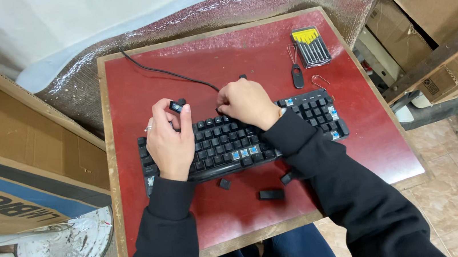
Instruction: The person assembles a mechanical keyboard by inserting keycaps into the switches on a red table. They pick up individual keycaps and press them onto the switch stems, gradually completing the keyboard layout.
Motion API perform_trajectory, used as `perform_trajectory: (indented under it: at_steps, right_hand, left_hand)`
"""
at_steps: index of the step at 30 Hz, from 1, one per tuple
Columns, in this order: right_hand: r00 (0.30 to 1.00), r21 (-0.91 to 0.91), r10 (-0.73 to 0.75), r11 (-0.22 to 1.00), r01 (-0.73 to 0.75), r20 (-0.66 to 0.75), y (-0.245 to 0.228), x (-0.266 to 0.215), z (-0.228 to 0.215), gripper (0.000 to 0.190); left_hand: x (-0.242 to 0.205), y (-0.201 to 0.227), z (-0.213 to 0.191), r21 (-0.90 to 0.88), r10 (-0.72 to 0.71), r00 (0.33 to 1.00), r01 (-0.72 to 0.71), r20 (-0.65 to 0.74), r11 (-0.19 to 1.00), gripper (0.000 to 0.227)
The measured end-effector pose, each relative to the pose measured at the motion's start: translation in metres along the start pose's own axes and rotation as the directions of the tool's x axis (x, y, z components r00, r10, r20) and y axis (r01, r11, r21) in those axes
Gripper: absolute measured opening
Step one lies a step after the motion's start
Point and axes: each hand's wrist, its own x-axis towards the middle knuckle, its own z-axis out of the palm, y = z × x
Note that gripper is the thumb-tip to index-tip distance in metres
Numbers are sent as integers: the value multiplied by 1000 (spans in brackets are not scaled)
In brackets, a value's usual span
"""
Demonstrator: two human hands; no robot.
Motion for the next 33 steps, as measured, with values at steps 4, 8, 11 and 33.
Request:
perform_trajectory:
  at_steps: [4, 8, 11, 33]
  right_hand:
    - [1000, -36, 4, 999, -5, -21, -10, 13, 19, 6]
    - [999, -107, 37, 993, -39, -20, -9, 26, 38, 14]
    - [998, -103, 43, 994, -46, -37, -6, 30, 45, 17]
    - [995, 783, 64, 622, 21, -77, 126, -108, -76, 23]
  left_hand:
    - [0, 0, 1, -17, -20, 1000, 20, 1, 1000, 33]
    - [-1, 0, 0, -30, -8, 1000, 8, 3, 1000, 32]
    - [0, -1, 2, -33, 2, 1000, -1, 20, 999, 32]
    - [-3, 3, 4, 47, 105, 993, -108, 50, 993, 28]
